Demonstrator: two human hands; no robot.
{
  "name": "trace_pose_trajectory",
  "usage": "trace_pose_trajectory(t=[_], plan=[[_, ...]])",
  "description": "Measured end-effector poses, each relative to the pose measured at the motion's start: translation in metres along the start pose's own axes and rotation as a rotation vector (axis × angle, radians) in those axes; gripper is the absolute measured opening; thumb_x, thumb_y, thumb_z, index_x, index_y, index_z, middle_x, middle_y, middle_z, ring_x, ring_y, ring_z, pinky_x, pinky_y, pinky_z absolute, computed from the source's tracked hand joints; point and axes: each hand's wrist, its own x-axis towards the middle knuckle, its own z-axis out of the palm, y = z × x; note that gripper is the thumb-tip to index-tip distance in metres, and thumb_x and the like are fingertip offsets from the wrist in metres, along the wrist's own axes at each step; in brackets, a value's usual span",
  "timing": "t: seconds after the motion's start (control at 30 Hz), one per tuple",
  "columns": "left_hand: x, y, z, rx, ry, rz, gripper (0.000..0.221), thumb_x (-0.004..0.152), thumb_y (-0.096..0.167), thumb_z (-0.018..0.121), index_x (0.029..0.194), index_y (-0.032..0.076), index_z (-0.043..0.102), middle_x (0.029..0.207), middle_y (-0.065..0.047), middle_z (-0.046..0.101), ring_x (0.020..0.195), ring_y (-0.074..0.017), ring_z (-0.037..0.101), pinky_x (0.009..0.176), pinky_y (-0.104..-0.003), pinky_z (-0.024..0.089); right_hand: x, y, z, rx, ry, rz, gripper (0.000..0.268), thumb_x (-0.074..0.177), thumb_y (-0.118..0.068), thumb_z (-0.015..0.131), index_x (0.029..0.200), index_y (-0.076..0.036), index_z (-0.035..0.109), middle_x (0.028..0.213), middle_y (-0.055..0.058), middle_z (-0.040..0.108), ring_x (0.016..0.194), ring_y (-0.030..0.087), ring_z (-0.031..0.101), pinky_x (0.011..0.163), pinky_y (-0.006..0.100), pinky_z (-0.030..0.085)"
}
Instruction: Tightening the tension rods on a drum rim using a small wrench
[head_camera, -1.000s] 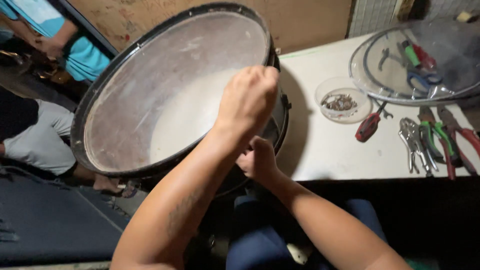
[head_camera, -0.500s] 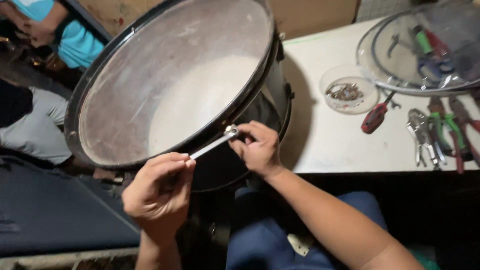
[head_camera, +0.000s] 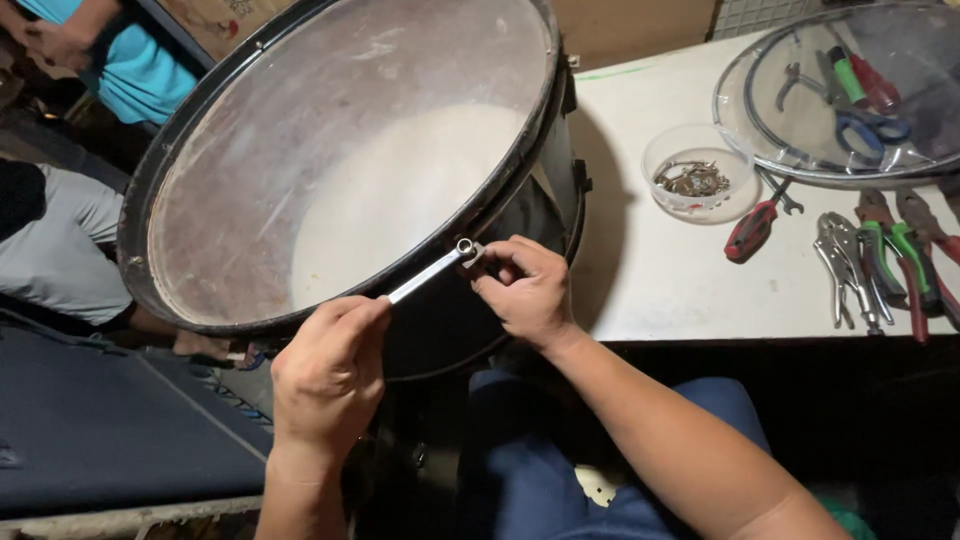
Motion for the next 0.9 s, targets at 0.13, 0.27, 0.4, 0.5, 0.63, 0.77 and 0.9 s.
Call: trace_pose_trajectory(t=[0.13, 0.27, 0.4, 0.5, 0.63, 0.77, 0.9], plan=[[-0.001, -0.004, -0.006, 0.042, -0.074, 0.008, 0.015, 0.097, 0.002, 0.069, 0.110, 0.008, 0.072, 0.102, -0.008, 0.073, 0.083, -0.0228, 0.071, 0.074, -0.034, 0.056, -0.003, 0.001, -0.002, 0.021, -0.005, 0.030, 0.016, 0.078, 0.004, 0.080, 0.088, -0.007, 0.075, 0.068, -0.002, 0.051, 0.059, 0.006, 0.042, 0.055, 0.021, 0.035], [0.006, -0.002, -0.007, 0.040, -0.100, 0.008, 0.020, 0.096, -0.004, 0.063, 0.111, 0.008, 0.070, 0.100, -0.009, 0.071, 0.081, -0.0242, 0.069, 0.074, -0.036, 0.055, 0.002, 0.004, -0.004, 0.008, -0.041, 0.047, 0.014, 0.079, -0.001, 0.081, 0.088, -0.009, 0.075, 0.068, -0.002, 0.050, 0.059, 0.006, 0.043, 0.056, 0.022, 0.036], [0.004, 0.001, -0.005, 0.120, -0.121, -0.047, 0.030, 0.093, -0.009, 0.060, 0.114, 0.009, 0.071, 0.104, -0.009, 0.071, 0.086, -0.0266, 0.070, 0.077, -0.038, 0.054, 0.001, 0.007, -0.005, 0.011, -0.076, 0.112, 0.015, 0.076, 0.000, 0.080, 0.086, -0.010, 0.075, 0.070, -0.003, 0.056, 0.060, 0.004, 0.043, 0.055, 0.021, 0.036], [-0.001, 0.000, -0.002, 0.192, -0.172, -0.083, 0.040, 0.089, -0.008, 0.054, 0.123, 0.010, 0.069, 0.105, -0.012, 0.070, 0.085, -0.0343, 0.068, 0.073, -0.044, 0.054, 0.001, 0.009, -0.006, 0.003, -0.094, 0.102, 0.019, 0.073, 0.000, 0.076, 0.088, -0.010, 0.076, 0.070, -0.003, 0.055, 0.058, 0.006, 0.043, 0.055, 0.022, 0.036], [-0.008, 0.024, -0.005, 0.193, -0.189, -0.031, 0.039, 0.095, -0.006, 0.052, 0.130, 0.006, 0.065, 0.096, -0.015, 0.062, 0.076, -0.0357, 0.063, 0.069, -0.046, 0.049, 0.001, 0.008, -0.007, -0.003, -0.086, 0.033, 0.020, 0.076, -0.002, 0.078, 0.094, -0.010, 0.077, 0.073, -0.002, 0.063, 0.055, 0.005, 0.044, 0.052, 0.022, 0.036], [-0.021, 0.049, 0.005, 0.325, -0.263, 0.003, 0.047, 0.087, -0.001, 0.055, 0.134, 0.000, 0.060, 0.087, -0.014, 0.056, 0.067, -0.0341, 0.056, 0.062, -0.046, 0.047, -0.003, 0.007, -0.003, 0.026, -0.062, 0.047, 0.015, 0.079, -0.001, 0.075, 0.092, -0.008, 0.077, 0.076, -0.001, 0.068, 0.057, 0.004, 0.045, 0.051, 0.020, 0.037], [-0.002, 0.091, 0.031, 0.498, -0.201, 0.254, 0.016, 0.101, 0.007, 0.044, 0.100, 0.006, 0.060, 0.068, -0.004, 0.047, 0.055, -0.0228, 0.050, 0.045, -0.039, 0.042, -0.011, 0.028, 0.005, 0.032, -0.012, 0.061, 0.020, 0.077, 0.000, 0.074, 0.095, -0.007, 0.076, 0.082, 0.002, 0.072, 0.064, 0.005, 0.055, 0.056, 0.019, 0.045]])
